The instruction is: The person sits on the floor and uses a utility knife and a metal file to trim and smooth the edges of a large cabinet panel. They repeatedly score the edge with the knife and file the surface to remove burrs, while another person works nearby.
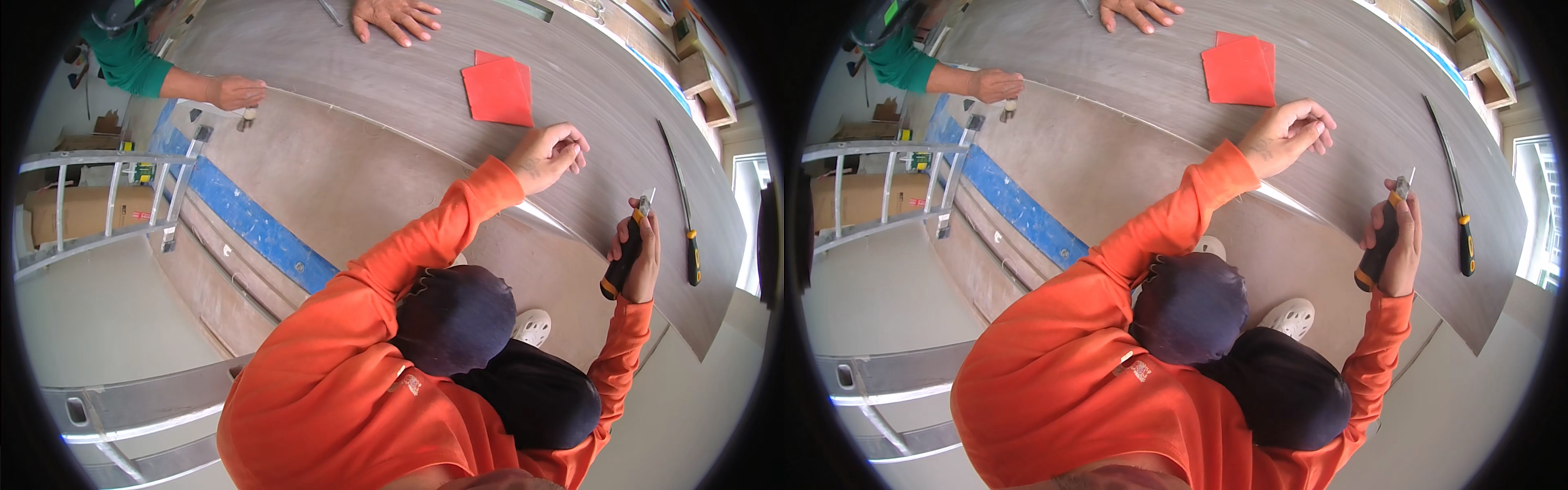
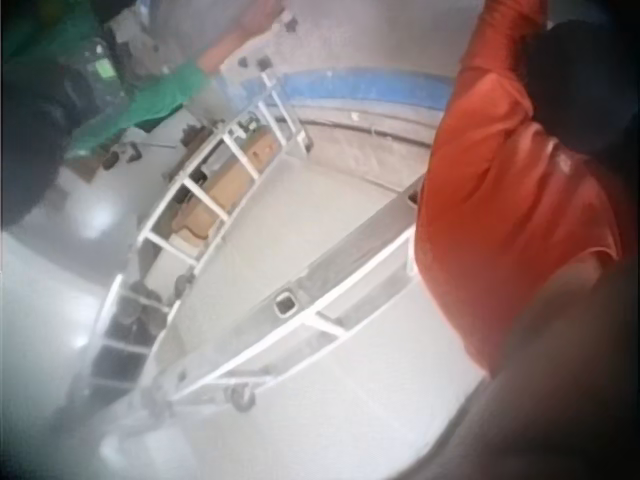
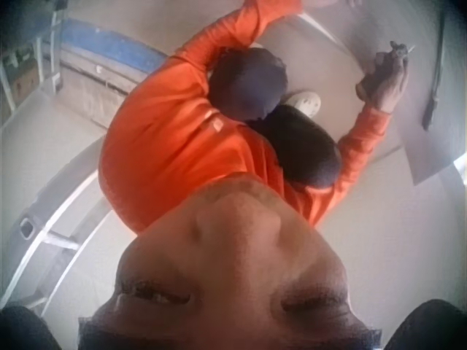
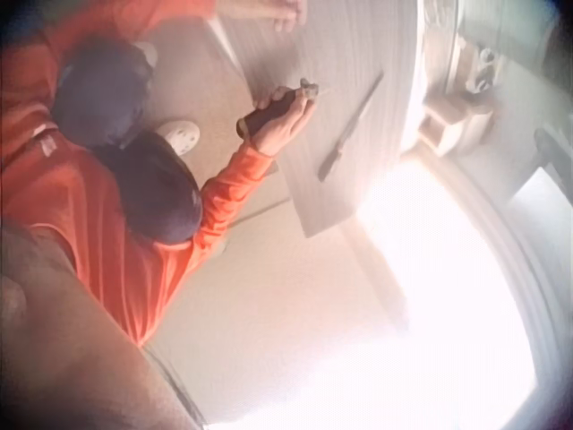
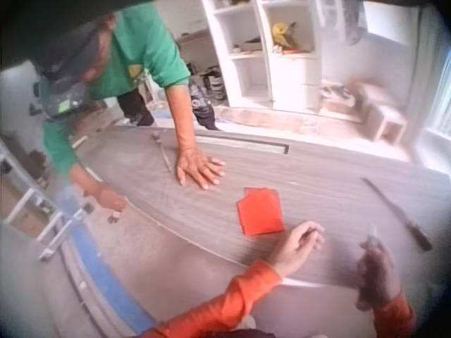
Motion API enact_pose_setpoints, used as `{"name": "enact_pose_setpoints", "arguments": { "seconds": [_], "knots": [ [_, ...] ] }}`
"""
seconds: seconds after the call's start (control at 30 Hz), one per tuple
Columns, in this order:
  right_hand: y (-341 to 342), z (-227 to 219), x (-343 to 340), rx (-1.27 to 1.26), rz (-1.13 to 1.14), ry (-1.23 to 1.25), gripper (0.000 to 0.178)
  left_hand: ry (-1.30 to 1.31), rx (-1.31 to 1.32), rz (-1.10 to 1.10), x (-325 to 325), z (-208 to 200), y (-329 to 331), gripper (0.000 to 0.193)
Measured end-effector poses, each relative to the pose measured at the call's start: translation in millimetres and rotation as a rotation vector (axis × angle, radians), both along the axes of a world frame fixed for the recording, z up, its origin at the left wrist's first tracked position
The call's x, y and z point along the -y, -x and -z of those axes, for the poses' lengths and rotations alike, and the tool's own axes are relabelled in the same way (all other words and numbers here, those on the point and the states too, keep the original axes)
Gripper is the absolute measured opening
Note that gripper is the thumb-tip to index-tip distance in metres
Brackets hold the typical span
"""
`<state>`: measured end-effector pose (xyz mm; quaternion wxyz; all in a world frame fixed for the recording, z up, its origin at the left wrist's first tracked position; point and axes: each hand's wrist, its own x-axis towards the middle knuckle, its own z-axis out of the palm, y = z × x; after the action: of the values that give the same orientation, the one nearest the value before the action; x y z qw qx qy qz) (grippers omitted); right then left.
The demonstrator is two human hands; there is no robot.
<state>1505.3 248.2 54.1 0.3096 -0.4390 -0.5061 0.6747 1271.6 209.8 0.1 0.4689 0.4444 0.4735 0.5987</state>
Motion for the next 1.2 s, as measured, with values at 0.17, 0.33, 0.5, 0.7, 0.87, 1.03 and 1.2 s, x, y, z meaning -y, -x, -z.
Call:
{"name": "enact_pose_setpoints", "arguments": {
  "seconds": [0.17,0.33,0.5,0.7,0.87,1.03,1.2],
  "knots": [
    [-2,7,1,-0.004,0.033,-0.071,0.040,0.006,-0.028,0.000,0,1,0,0.014],
    [-5,15,4,0.053,0.054,-0.164,0.035,-0.003,-0.073,-0.006,0,0,-2,0.014],
    [-21,20,16,-0.093,0.145,-0.108,0.028,0.002,-0.198,-0.031,3,-2,-8,0.013],
    [-59,19,52,-0.019,0.395,-0.010,0.034,-0.431,-0.742,0.034,-2,-15,-46,0.010],
    [-81,23,65,-0.194,0.492,-0.016,0.020,-0.569,-0.990,0.311,-43,-33,-84,0.024],
    [-100,22,70,-0.318,0.550,-0.099,0.021,-0.571,-1.117,0.517,-68,-35,-138,0.047],
    [-157,30,64,-0.164,0.725,-0.262,0.018,-0.631,-1.273,0.636,-67,-20,-182,0.068]
  ]
}}
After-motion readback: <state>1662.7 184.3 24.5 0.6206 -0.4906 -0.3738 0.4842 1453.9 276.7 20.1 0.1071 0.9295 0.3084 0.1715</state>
